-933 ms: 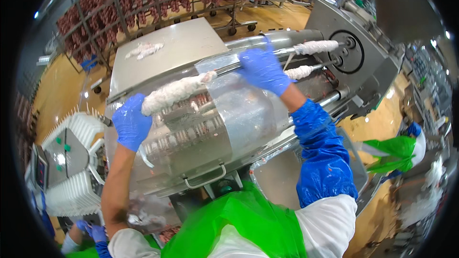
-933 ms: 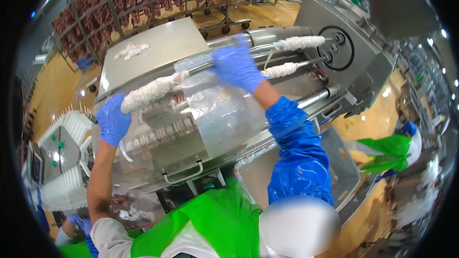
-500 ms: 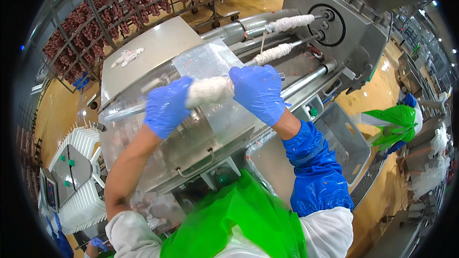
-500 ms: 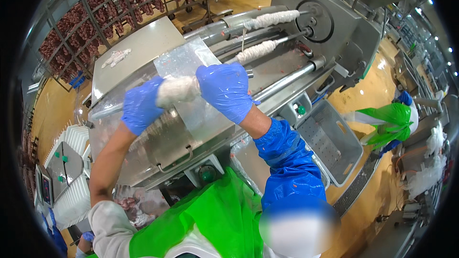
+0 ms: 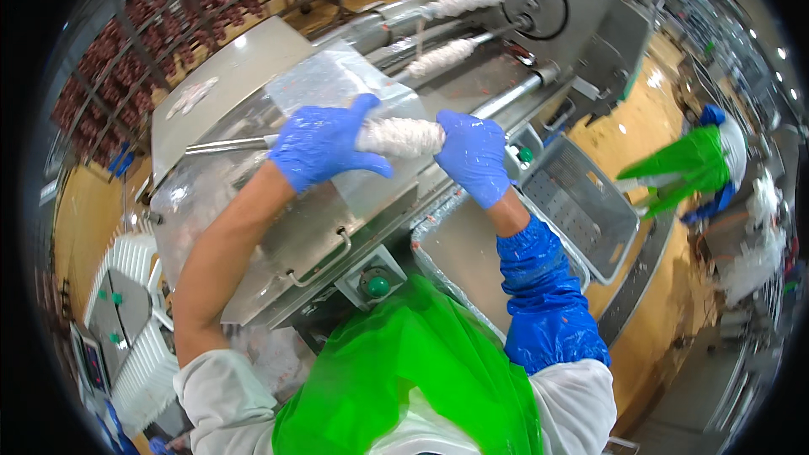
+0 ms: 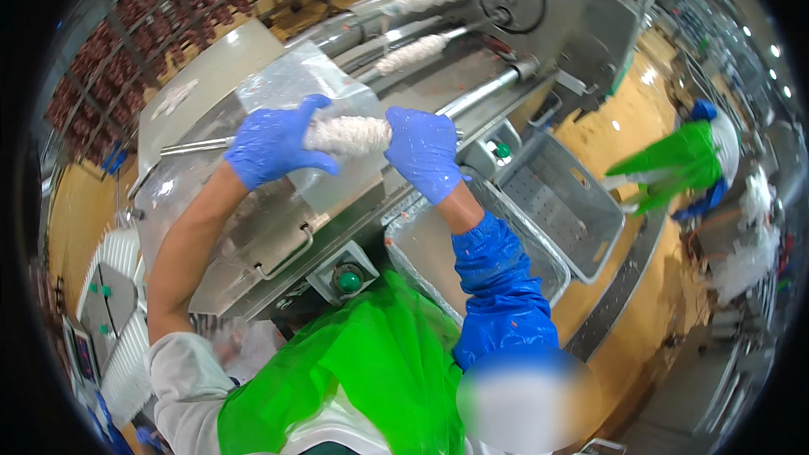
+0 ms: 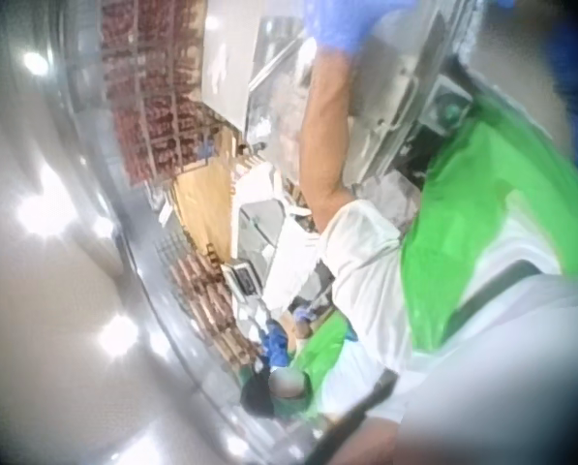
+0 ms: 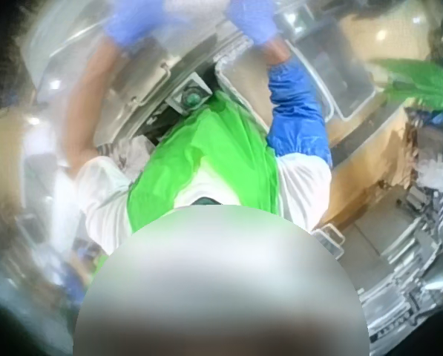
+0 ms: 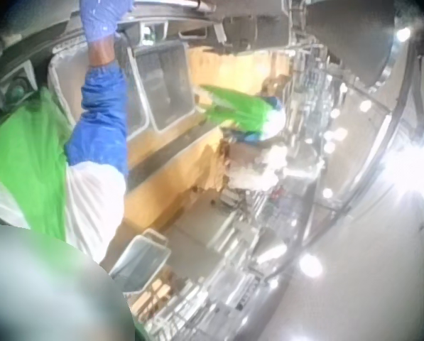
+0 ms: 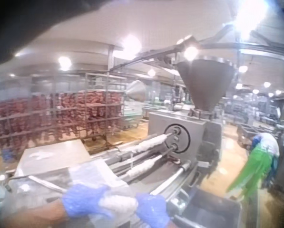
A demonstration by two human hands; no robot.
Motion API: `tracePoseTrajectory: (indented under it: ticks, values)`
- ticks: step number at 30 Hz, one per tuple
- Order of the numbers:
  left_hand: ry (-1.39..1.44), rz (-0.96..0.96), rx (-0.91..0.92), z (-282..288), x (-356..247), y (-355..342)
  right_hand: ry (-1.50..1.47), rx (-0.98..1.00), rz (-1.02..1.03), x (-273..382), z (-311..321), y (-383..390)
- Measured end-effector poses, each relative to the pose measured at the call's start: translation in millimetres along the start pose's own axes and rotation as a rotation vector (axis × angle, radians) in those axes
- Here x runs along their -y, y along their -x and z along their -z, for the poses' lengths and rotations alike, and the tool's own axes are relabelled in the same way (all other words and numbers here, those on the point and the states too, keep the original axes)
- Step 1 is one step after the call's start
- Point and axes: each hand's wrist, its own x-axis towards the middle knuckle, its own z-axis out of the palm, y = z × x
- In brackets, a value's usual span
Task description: The person operates a sausage-making machine, feeding casing onto the rollers and guiding the extruded meat into the casing. They adjust the machine's controls and handle the continuous sausage links as they are formed.
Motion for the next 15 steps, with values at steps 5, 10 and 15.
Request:
tracePoseTrajectory:
  ticks: [5, 10, 15]
  values:
    - [0.046, -0.035, -0.143, -3, 65, -5, 0.029, -0.033, -0.215, -60, 4, 49]
    - [-0.434, -0.094, 0.138, -26, -4, -44, -0.119, 0.058, -0.414, -57, -27, 105]
    - [-0.464, -0.410, -0.415, -27, -7, -75, -0.556, 0.071, -0.829, -85, -111, 245]
